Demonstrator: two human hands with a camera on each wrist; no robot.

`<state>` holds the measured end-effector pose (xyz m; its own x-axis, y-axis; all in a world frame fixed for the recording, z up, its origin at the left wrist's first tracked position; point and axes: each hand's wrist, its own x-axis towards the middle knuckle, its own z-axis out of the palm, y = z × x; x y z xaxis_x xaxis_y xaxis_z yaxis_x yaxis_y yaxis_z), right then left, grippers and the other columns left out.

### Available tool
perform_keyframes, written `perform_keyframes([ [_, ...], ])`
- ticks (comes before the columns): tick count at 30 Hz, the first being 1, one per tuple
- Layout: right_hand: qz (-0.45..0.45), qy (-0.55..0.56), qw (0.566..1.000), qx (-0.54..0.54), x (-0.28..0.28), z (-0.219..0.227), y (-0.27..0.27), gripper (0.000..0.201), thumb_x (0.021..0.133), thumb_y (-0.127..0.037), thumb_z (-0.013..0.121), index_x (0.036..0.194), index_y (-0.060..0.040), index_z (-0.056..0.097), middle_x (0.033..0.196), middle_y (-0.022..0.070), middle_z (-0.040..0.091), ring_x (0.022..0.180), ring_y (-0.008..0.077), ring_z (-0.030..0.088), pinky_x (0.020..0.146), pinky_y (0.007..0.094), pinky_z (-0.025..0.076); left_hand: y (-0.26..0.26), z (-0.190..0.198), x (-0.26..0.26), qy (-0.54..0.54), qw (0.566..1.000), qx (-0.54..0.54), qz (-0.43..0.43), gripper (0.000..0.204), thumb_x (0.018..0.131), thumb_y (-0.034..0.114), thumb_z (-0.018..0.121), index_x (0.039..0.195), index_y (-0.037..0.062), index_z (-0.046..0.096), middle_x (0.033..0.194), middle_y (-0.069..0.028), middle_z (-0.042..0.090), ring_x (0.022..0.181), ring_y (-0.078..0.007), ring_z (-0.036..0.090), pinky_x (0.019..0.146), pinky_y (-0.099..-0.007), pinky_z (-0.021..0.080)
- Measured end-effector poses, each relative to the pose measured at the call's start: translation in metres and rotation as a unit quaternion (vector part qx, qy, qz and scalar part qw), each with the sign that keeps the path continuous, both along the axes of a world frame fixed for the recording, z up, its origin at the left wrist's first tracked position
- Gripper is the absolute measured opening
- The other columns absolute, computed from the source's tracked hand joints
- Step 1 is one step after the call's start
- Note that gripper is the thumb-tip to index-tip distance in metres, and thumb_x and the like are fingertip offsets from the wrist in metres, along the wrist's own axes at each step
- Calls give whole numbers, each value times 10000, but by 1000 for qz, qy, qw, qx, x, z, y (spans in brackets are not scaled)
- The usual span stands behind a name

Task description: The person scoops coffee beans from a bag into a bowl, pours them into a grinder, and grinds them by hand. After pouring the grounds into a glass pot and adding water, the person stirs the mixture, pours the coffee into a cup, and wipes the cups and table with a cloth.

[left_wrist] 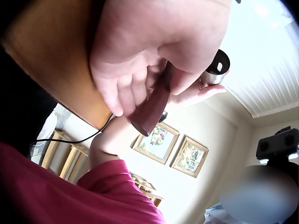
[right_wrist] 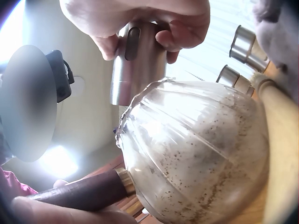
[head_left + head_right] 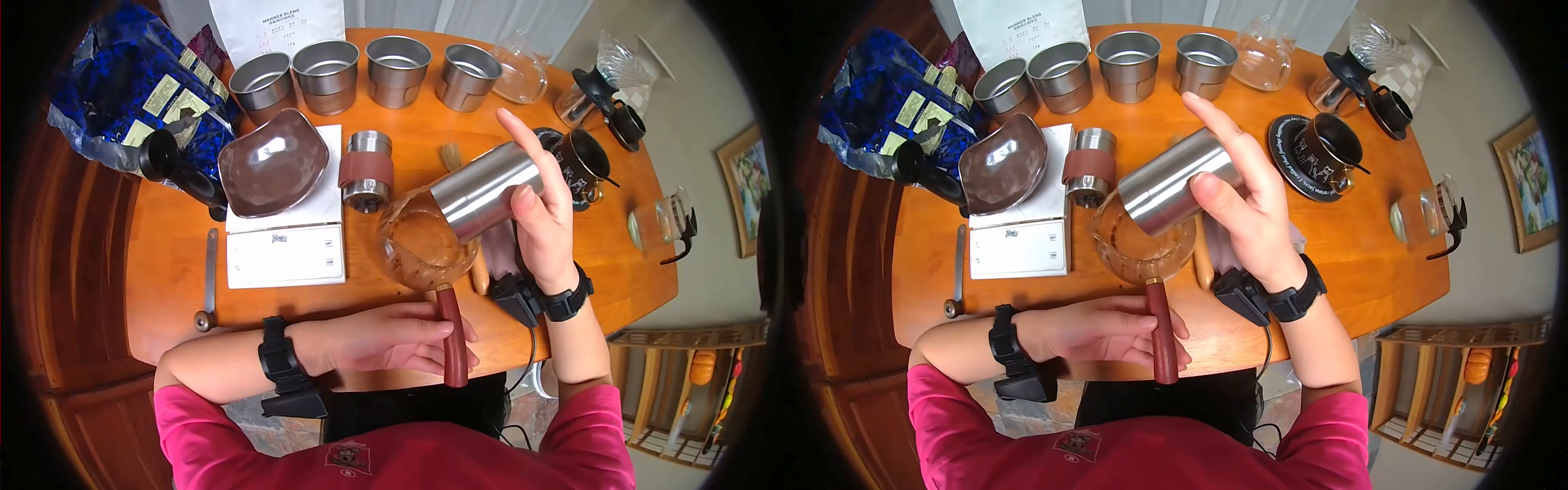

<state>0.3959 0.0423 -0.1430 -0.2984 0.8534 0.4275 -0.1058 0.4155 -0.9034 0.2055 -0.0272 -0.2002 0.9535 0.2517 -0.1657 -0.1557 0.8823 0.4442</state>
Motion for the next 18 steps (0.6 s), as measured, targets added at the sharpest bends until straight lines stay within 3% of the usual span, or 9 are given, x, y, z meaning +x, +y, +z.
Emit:
perform_keyframes([
  [1,15,22,1000,3,-1,0,0,634,837,-293,629,1344,-15,371,1041,35,506,978,115,477,889,253,354,0,0,0,0,1000,0,1,347,960,255,403,1211,16,424,1175,-190,531,1138,-269,507,986,-386,385],
  [10,-7,-44,997,62,2,0,1,595,829,-266,627,1324,-19,411,994,31,451,930,116,431,862,239,326,0,0,0,-5,1000,-14,8,328,950,244,439,1194,27,456,1141,-158,554,1091,-236,537,960,-362,410],
  [14,-57,-155,983,75,5,6,-3,713,831,-505,554,1317,-2,412,1210,65,491,1012,123,453,923,266,319,0,1,-1,6,1000,1,4,347,956,250,415,1217,21,429,1162,-188,540,1129,-264,512,975,-385,390],
  [18,-56,-149,984,74,4,6,-3,710,829,-500,558,1312,0,417,1222,70,487,1012,126,455,920,266,321,0,0,-1,2,1000,1,8,346,955,247,419,1216,21,430,1160,-190,541,1120,-268,518,969,-387,396],
])
